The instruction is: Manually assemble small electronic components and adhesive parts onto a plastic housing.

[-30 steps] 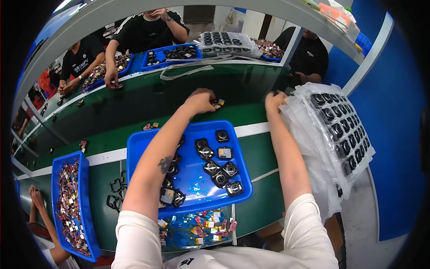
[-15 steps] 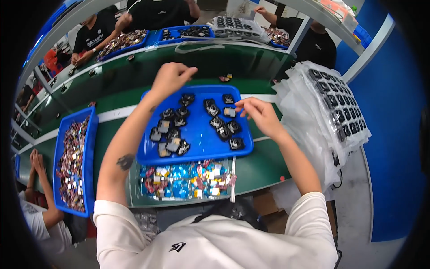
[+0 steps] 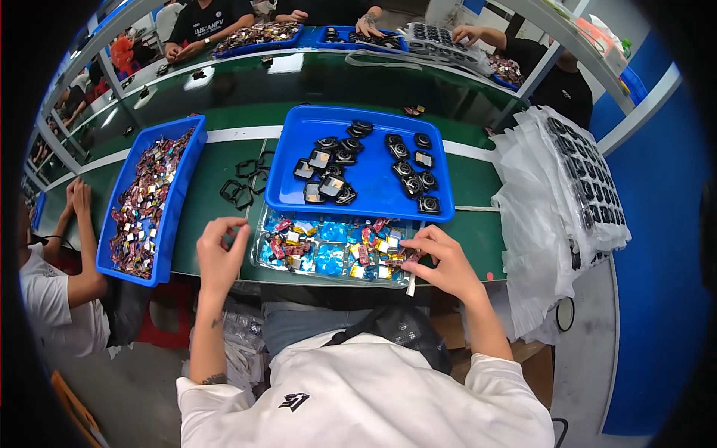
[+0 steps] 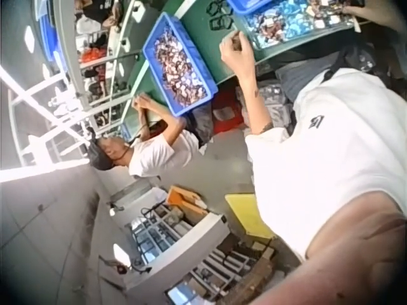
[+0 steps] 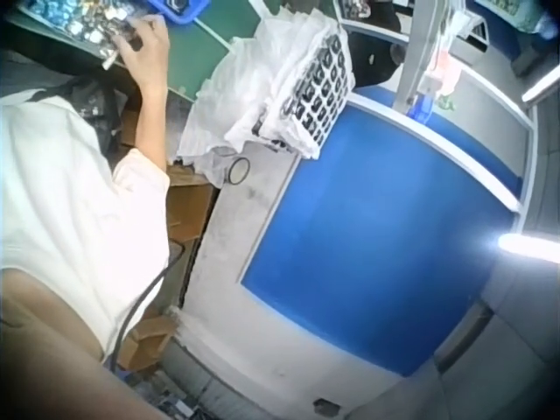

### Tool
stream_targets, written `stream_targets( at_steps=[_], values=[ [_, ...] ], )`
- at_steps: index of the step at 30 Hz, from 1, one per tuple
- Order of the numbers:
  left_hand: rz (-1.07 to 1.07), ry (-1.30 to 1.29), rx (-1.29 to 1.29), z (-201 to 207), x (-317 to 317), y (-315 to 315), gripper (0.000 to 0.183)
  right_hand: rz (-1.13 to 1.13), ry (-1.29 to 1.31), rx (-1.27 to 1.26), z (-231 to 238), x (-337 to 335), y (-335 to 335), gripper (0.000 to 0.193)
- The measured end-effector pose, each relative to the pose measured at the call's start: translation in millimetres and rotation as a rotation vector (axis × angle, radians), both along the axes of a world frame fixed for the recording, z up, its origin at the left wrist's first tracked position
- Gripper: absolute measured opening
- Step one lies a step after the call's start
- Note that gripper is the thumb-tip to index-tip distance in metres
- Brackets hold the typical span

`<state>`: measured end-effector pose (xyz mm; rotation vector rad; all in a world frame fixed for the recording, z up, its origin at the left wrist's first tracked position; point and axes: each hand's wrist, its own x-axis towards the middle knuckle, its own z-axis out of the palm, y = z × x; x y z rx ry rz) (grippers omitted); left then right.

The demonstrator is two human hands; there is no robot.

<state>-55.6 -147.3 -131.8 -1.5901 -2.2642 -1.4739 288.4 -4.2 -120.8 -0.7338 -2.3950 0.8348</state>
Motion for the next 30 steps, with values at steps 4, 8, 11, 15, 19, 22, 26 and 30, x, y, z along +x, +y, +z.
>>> stream_targets(
  at_steps=[4, 8, 11, 15, 19, 22, 26, 30],
  values=[
    [0.006, 0.014, -0.007, 1, 23, -1, 0.012, -0.088, 0.077, 0.038, -8, -19, -2, 0.027],
    [-0.116, -0.025, 0.024, 1, 37, 9, 0.016, -0.115, 0.282, 0.014, -5, -56, -6, 0.023],
    [-0.173, -0.022, 0.07, 10, 36, 9, 0.017, -0.111, 0.353, 0.059, -5, -64, -10, 0.025],
    [-0.078, 0.276, 0.093, 51, -17, 2, 0.018, -0.294, 0.432, 0.202, -9, -44, -1, 0.019],
    [0.181, 0.459, -0.12, 75, -137, 3, 0.031, -0.463, 0.579, 0.18, -31, -18, 21, 0.004],
    [0.461, 0.5, -0.55, 44, -248, 11, 0.082, -0.551, 0.69, -0.02, -25, -25, 16, 0.005],
    [0.398, 0.377, -0.956, -23, -342, -11, 0.093, -0.472, 0.719, 0.075, -29, -34, 21, 0.003],
    [0.275, 0.277, -0.924, 8, -292, 29, 0.069, -0.553, 0.724, 0.04, -31, -30, 22, 0.003]
  ],
)
